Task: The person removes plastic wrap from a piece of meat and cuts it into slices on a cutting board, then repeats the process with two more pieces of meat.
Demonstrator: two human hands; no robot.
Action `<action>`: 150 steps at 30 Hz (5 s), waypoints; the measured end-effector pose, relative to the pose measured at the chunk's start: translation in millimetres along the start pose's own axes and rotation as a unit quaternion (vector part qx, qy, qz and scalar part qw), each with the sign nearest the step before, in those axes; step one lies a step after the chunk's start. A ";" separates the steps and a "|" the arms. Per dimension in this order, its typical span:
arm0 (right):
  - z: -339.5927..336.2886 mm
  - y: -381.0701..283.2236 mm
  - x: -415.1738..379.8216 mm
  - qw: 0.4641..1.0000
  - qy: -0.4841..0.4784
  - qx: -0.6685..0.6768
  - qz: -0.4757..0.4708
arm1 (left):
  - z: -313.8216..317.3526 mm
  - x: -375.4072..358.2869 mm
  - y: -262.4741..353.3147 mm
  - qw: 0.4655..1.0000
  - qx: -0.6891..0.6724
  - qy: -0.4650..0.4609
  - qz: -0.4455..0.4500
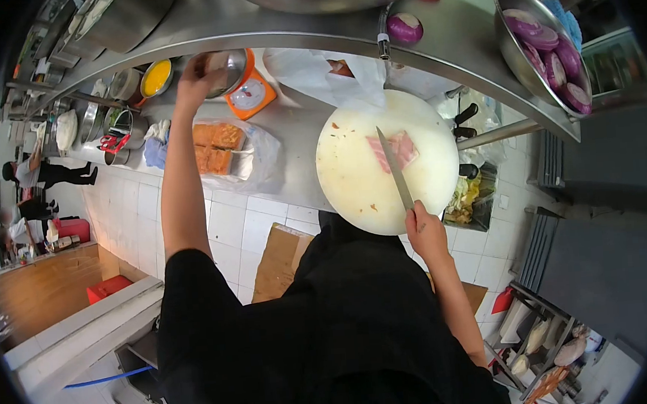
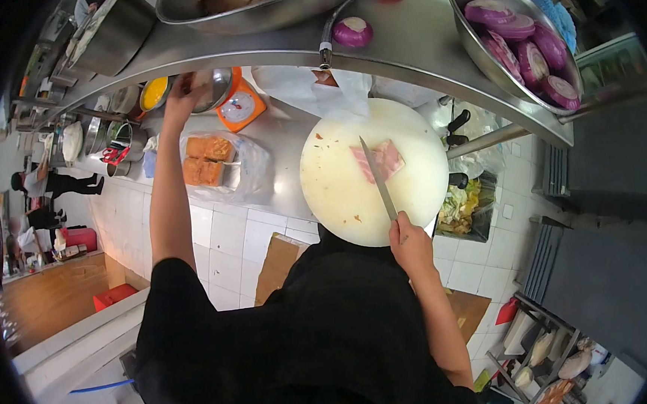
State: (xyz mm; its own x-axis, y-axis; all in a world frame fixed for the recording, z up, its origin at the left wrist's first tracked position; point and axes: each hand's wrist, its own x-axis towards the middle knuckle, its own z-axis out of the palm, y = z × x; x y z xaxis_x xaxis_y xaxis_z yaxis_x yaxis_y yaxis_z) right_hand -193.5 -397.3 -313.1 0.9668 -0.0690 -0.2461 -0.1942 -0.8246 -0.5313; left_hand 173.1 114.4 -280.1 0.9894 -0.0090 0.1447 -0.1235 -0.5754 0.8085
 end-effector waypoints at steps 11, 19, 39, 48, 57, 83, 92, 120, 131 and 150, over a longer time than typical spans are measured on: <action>-1.2 9.0 4.4 1.000 -0.020 0.011 -0.020 | 18.1 -176.5 0.6 0.928 0.326 -0.171 0.056; -2.4 3.0 2.3 1.000 -0.024 -0.003 -0.015 | 35.8 -182.7 -17.3 0.932 0.248 -0.252 0.074; -22.8 75.9 -40.4 0.890 -0.031 0.424 0.162 | 158.8 -227.9 97.8 0.983 -0.001 -0.062 0.174; -14.0 94.3 -56.0 0.841 -0.042 0.509 0.179 | 300.6 -198.5 188.8 0.928 0.276 -0.230 0.097; -21.5 121.2 -79.1 0.859 -0.033 0.476 0.186 | 306.8 -160.7 182.9 0.890 0.095 -0.325 0.306; -40.2 76.8 -40.3 0.938 -0.048 0.341 0.036 | 32.5 -125.0 415.5 0.860 0.093 0.111 0.489; -40.0 77.9 -46.9 0.997 -0.030 0.075 -0.020 | 203.9 -102.6 182.6 0.962 0.004 -0.061 0.267; 44.0 -5.3 -60.7 0.950 0.143 0.173 0.217 | 357.5 109.4 32.0 0.816 -0.480 0.065 -0.315; 36.5 -2.9 -62.0 0.948 0.139 0.185 0.218 | 374.0 99.2 52.0 0.791 -0.514 0.082 -0.322; -52.9 98.0 -19.2 0.948 -0.093 0.297 0.064 | 143.8 -185.8 122.2 0.815 -0.546 0.115 -0.157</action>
State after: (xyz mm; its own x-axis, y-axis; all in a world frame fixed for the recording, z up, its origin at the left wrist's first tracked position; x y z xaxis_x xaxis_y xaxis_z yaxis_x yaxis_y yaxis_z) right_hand -222.3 -506.5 -317.5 0.8933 -0.0013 -0.4494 -0.4213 -0.3506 -0.8364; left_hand -14.9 -71.9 -290.2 0.9600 0.2251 -0.1663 0.0152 0.5515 0.8340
